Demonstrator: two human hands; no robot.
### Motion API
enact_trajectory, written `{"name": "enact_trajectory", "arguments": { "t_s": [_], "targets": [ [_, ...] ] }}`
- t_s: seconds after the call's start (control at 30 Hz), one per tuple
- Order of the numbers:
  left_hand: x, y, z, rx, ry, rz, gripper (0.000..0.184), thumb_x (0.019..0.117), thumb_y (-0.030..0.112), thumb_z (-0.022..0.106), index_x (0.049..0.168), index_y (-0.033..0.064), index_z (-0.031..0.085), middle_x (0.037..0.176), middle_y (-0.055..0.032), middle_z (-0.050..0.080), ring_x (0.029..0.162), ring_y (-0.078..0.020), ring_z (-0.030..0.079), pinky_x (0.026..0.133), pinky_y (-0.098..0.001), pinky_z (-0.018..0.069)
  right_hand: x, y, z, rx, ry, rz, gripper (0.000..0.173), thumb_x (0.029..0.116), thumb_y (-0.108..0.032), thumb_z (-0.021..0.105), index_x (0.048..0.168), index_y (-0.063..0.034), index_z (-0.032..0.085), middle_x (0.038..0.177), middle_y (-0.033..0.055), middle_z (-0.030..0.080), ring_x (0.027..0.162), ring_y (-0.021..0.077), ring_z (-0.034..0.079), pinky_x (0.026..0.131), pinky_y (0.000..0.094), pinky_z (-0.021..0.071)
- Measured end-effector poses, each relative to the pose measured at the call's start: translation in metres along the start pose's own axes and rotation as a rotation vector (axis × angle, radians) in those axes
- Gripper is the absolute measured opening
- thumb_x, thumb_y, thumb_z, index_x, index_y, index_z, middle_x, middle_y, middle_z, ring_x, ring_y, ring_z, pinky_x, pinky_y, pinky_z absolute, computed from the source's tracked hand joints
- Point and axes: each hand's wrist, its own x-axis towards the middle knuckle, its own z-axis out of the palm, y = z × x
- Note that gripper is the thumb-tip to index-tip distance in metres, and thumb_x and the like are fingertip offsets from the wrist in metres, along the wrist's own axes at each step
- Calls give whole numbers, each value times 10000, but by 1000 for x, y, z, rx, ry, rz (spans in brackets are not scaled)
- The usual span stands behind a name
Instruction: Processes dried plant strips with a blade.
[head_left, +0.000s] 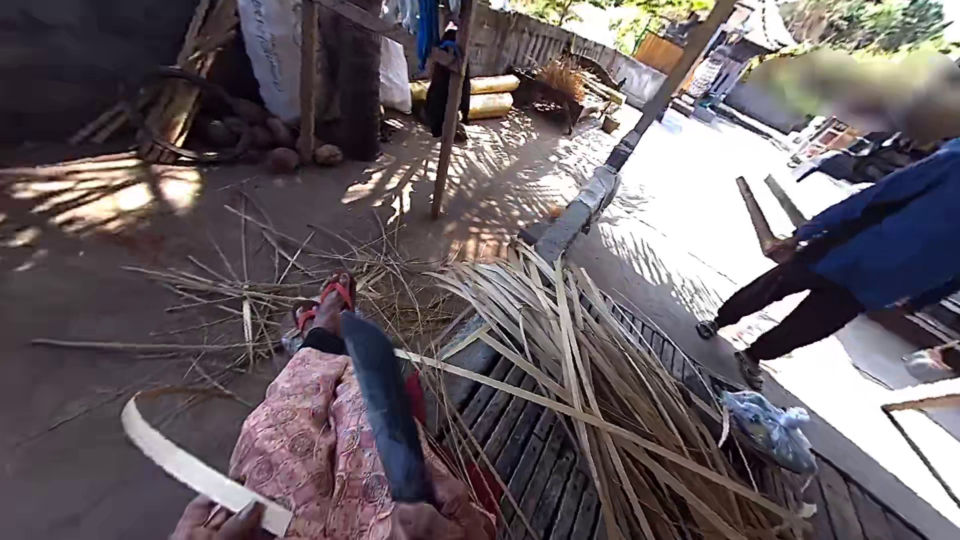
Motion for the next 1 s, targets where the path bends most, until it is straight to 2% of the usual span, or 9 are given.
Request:
{"name": "enact_trajectory", "arguments": {
  "t_s": [0.13, 0.23, 0.37, 0.47, 0.6, 0.7, 0.8, 0.87, 1.0],
  "targets": [
    [-12, 22, 40, -87, 131, 12, 277, 924, -1, 468, 1166, 127, 506, 777, 96, 707, 612, -22, 667, 569, -203, 578, 4, -19, 3, -98, 10, -146, 179, 1039, -257, 547, 889, -190, 619, 598, -142, 543, 539, -39, 540, 544, 167, 480],
    [-27, 35, 55, -179, 107, 3, 274, 959, -32, 419, 1139, 143, 529, 745, 78, 706, 594, -20, 661, 579, -182, 570, 1, -17, 3, -371, -10, -195, 296, 1055, -205, 500, 774, -144, 570, 565, -116, 466, 501, -17, 487, 513, 187, 461],
    [-38, 40, 55, -239, 61, -33, 250, 1004, -18, 429, 1152, 150, 540, 796, 48, 697, 601, -16, 646, 566, -171, 562, -5, -6, 11, -686, -62, -261, 313, 1046, -194, 508, 856, 21, 634, 568, -49, 496, 503, -13, 493, 507, 169, 464],
    [-43, 39, 54, -224, 35, -51, 234, 1019, -13, 429, 1170, 141, 519, 820, 40, 700, 609, -10, 650, 560, -157, 555, -6, -4, 17, -810, -101, -333, 344, 1051, -220, 517, 889, 58, 639, 576, 0, 517, 507, -3, 500, 511, 161, 463],
    [-49, 39, 59, -233, 20, -81, 247, 1009, -34, 435, 1179, 131, 503, 821, 25, 700, 602, -24, 655, 551, -164, 559, -3, -5, 26, -863, -142, -412, 295, 1009, -127, 537, 1060, 125, 682, 627, 45, 581, 539, -24, 502, 561, 113, 453],
    [-52, 39, 62, -214, -3, -75, 252, 1002, -45, 434, 1172, 131, 496, 810, 37, 714, 589, -5, 649, 546, -147, 547, -2, -4, 29, -927, -163, -439, 299, 995, -103, 538, 1096, 139, 680, 668, 74, 625, 557, -29, 516, 590, 97, 456],
    [-53, 39, 62, -226, -1, -60, 230, 996, -49, 437, 1113, 135, 511, 795, 41, 716, 581, 1, 641, 542, -140, 536, -4, -2, 29, -969, -159, -450, 271, 998, -126, 544, 1015, 107, 680, 635, 60, 594, 548, -17, 516, 573, 100, 447],
    [-52, 38, 61, -235, -19, -57, 231, 1001, -39, 436, 1137, 132, 510, 802, 32, 715, 593, -7, 647, 557, -145, 545, -4, -2, 28, -988, -161, -437, 299, 1021, -148, 535, 1140, 82, 685, 638, 50, 585, 540, -3, 510, 560, 114, 444],
    [-52, 38, 61, -248, -26, -71, 243, 999, -38, 440, 1156, 132, 515, 811, 29, 720, 605, -12, 659, 565, -153, 558, -3, -3, 31, -1026, -170, -499, 292, 983, -105, 546, 1105, 125, 679, 668, 89, 624, 565, 10, 513, 598, 107, 437]
  ]
}}
